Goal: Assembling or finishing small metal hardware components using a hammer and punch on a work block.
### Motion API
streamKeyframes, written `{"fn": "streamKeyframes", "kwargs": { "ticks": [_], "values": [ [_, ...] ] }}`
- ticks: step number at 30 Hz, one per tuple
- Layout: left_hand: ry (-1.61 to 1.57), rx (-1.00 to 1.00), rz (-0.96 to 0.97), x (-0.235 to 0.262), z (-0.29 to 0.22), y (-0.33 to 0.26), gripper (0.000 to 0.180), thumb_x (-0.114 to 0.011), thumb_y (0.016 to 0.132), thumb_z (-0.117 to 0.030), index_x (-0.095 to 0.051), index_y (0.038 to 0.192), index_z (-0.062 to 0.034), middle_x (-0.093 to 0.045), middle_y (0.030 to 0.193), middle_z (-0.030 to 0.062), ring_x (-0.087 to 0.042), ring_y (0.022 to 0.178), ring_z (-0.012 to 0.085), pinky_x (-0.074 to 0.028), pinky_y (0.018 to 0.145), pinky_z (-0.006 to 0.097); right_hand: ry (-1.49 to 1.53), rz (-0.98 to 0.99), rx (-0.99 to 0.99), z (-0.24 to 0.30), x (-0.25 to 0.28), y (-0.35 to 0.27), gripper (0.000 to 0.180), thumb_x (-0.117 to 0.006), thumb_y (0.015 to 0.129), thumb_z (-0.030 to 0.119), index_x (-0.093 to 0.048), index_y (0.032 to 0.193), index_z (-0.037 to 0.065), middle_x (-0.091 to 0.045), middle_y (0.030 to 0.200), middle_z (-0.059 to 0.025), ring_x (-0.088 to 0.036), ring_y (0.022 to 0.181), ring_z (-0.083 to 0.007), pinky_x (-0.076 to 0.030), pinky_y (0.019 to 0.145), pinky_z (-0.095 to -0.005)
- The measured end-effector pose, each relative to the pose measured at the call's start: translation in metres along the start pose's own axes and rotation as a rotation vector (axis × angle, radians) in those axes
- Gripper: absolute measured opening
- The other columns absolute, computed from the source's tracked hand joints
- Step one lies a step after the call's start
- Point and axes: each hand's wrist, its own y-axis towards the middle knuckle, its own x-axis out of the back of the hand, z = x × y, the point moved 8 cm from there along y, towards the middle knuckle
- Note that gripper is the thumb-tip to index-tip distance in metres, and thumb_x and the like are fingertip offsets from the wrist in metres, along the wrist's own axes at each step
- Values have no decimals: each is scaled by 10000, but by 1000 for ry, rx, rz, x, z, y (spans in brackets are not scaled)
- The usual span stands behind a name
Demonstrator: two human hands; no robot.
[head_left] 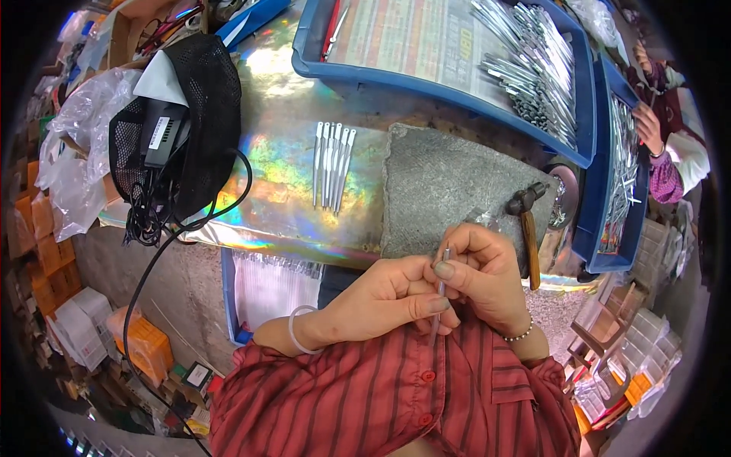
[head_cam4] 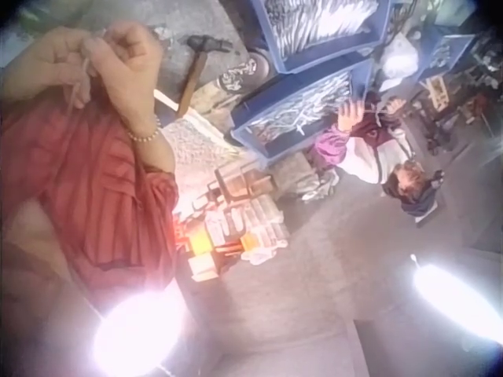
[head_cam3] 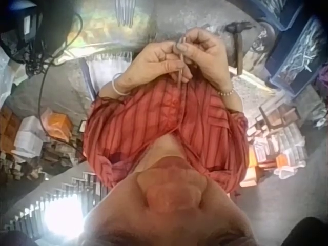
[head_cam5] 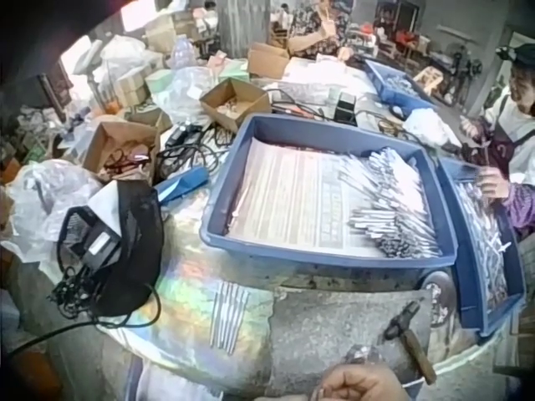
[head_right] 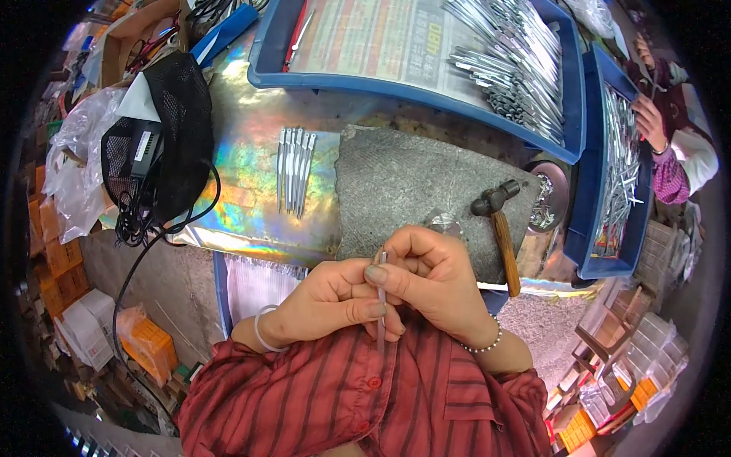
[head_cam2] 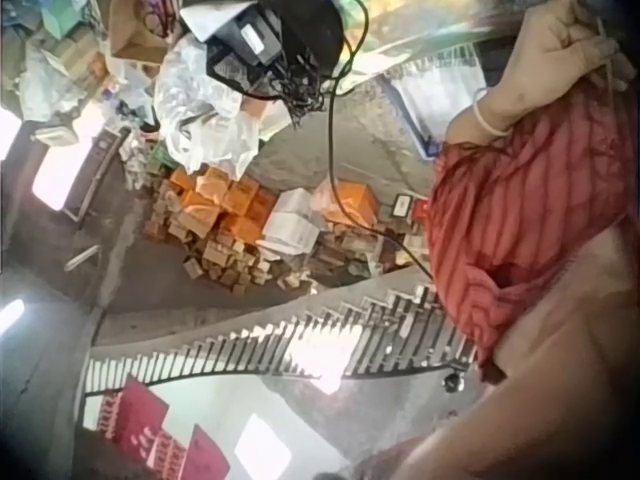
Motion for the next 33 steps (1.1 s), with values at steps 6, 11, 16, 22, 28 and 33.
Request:
{"fn": "streamKeyframes", "kwargs": {
  "ticks": [6,11,16,22,28,33],
  "values": [
    [5,20,-19,-2,0,-4,214,-508,906,-111,-488,1071,24,-639,882,155,-636,831,205,-510,719,269,-12,-8,-6,0,-4,-3,128,-632,822,56,-519,856,7,-550,754,-4,-534,645,-36,-433,543,-167],
    [-67,33,-22,-2,5,-7,216,-523,898,-123,-502,1055,24,-641,872,156,-641,813,209,-513,715,271,-24,-14,-10,-4,-7,-4,133,-635,823,71,-520,853,12,-538,737,5,-503,615,-28,-405,522,-165],
    [-98,22,-15,-4,7,-11,219,-532,893,-128,-507,1049,23,-640,866,159,-643,806,213,-517,714,276,-29,-18,-13,-6,-10,-7,128,-633,826,76,-522,849,15,-535,734,7,-497,609,-26,-401,521,-164],
    [-21,-13,-4,-4,7,-14,196,-528,895,-116,-505,1034,19,-640,868,155,-641,809,208,-514,722,277,-29,7,22,-8,-13,-9,131,-633,827,80,-520,844,14,-536,738,6,-497,612,-28,-403,524,-163],
    [10,-35,9,-5,8,-15,185,-515,900,-108,-501,1038,15,-638,873,156,-640,810,208,-515,722,280,-23,15,45,-8,-14,-10,128,-631,827,78,-521,843,17,-540,745,0,-503,620,-31,-406,525,-166],
    [-133,23,-64,-1,17,-15,197,-526,896,-124,-504,1040,9,-635,869,146,-644,801,224,-525,692,293,-10,-36,10,-13,-10,-9,131,-636,827,102,-530,848,27,-539,717,8,-491,590,-25,-383,497,-162]
  ]
}}
